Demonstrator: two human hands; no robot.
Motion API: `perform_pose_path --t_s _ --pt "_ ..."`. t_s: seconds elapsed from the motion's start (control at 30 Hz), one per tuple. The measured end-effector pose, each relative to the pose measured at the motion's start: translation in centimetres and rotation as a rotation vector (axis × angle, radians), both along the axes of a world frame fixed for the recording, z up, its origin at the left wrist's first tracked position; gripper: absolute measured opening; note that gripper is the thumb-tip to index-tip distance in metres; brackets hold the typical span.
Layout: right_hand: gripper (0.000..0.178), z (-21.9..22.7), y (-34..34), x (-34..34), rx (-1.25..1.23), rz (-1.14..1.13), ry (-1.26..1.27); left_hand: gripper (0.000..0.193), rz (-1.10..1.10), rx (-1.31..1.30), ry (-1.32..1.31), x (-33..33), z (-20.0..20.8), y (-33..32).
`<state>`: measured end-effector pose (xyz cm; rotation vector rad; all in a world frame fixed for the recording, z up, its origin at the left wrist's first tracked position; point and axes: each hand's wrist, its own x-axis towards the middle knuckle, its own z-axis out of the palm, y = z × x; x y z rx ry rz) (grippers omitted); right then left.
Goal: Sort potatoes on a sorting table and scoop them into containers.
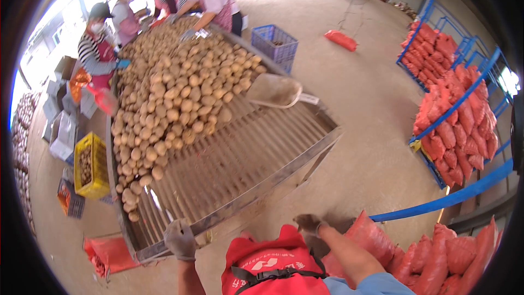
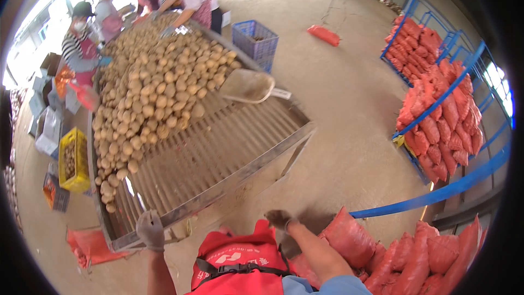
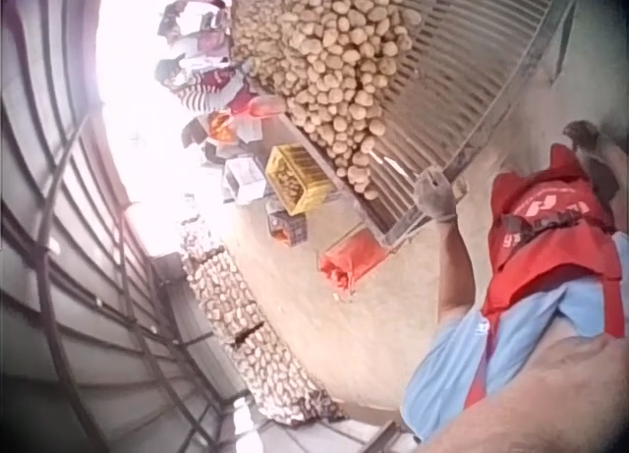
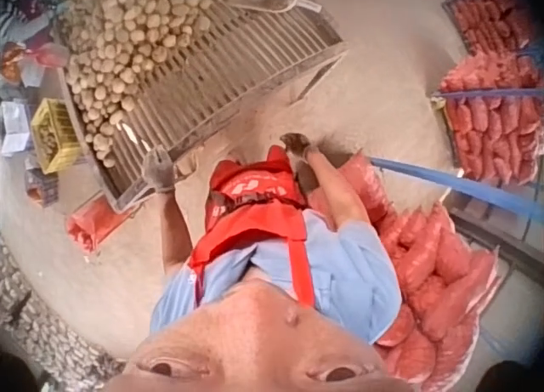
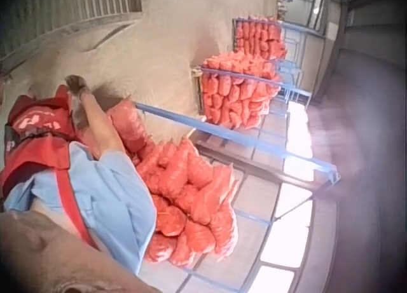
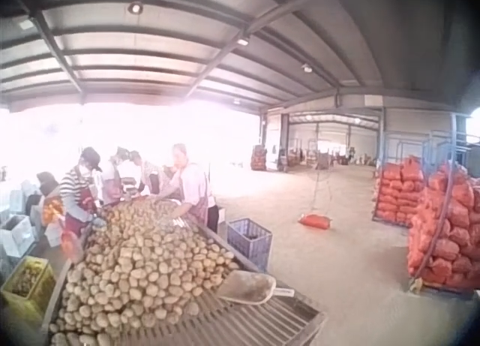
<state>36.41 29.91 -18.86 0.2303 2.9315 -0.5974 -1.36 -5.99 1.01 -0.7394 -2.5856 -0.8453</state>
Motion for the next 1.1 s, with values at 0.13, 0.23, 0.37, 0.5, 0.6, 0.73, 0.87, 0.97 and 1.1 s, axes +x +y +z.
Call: perform_pose_path --t_s 0.13,0.23,0.37,0.5,0.6,0.73,0.87,0.97,1.1 --pt "0.033 18.9 -3.2 -10.9 -0.540 -0.505 -0.105 0.015 -0.064 -0.037 0.029 0.5 1.2 -0.6" --pt "0.031 23.8 -4.3 -15.3 -0.392 -0.213 0.272 0.015 -0.080 -0.044 -0.007 0.4 2.0 -1.1" --pt "0.025 26.4 -2.0 -19.0 -0.269 -0.075 0.616 0.014 -0.105 -0.031 -0.022 0.6 2.8 -1.3" --pt "0.024 25.0 3.2 -21.2 -0.120 -0.320 0.718 0.013 -0.180 -0.017 -0.111 0.3 3.2 -1.2" --pt "0.022 24.4 5.8 -22.3 -0.110 -0.379 0.737 0.016 -0.225 -0.019 -0.217 -0.4 4.6 -2.6" --pt "0.023 21.7 9.4 -22.7 0.160 -0.325 0.657 0.019 -0.112 0.126 -0.308 -1.4 5.0 -5.5" --pt "0.036 21.1 10.7 -23.0 -0.048 -0.384 0.355 0.019 0.126 -0.013 -0.228 -2.5 2.1 -9.4" --pt "0.035 22.7 12.1 -23.1 -0.485 -0.482 0.225 0.024 0.222 0.040 -0.229 -2.5 3.3 -7.8" --pt "0.038 21.1 13.9 -22.5 -0.487 -0.673 0.387 0.031 0.268 0.120 -0.287 -2.8 3.5 -7.2"
